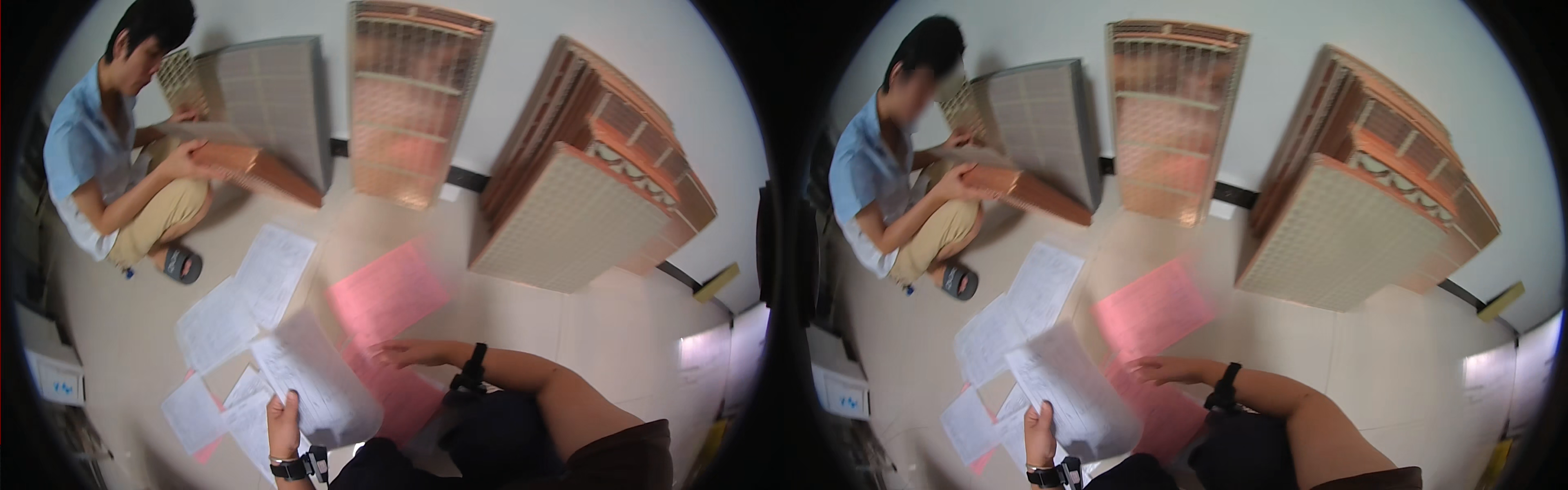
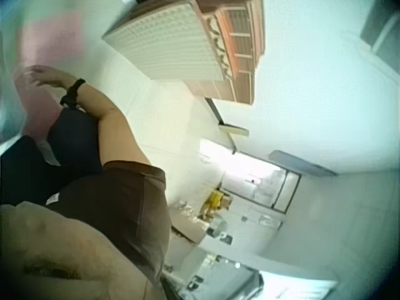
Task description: Sorting metal PCB panels and associated paper documents on the floor of a fabrication facility.
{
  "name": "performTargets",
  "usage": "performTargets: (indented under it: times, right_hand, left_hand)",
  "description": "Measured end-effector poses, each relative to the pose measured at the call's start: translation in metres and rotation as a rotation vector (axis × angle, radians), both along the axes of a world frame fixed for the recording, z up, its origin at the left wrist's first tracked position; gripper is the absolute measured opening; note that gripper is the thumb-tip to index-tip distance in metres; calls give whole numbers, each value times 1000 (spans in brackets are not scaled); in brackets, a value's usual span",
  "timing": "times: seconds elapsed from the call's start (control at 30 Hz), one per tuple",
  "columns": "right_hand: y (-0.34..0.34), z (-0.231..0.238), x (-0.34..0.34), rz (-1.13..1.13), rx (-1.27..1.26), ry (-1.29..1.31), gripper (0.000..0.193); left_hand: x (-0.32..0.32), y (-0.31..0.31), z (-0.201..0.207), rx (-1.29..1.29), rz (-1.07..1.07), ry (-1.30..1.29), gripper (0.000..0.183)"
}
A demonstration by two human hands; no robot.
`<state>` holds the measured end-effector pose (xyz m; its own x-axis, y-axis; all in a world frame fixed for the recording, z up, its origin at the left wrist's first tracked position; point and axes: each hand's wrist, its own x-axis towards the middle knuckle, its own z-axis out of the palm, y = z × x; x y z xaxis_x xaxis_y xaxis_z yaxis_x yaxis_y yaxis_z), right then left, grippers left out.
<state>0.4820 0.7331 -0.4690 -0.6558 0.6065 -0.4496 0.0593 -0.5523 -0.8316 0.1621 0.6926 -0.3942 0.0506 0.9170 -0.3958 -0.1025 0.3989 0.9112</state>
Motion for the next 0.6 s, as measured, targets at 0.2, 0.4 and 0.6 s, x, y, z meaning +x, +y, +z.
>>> performTargets:
  times: [0.2, 0.4, 0.6]
  right_hand:
    - [11, 20, 19, 38, -13, -29, 53]
    - [13, 26, 62, -305, 233, -356, 37]
    - [4, 236, 82, -574, 817, -246, 25]
  left_hand:
    - [50, 26, 7, -8, -296, 10, 24]
    - [61, 43, 1, 26, -344, 7, 24]
    - [43, 39, -59, -48, -230, 39, 22]
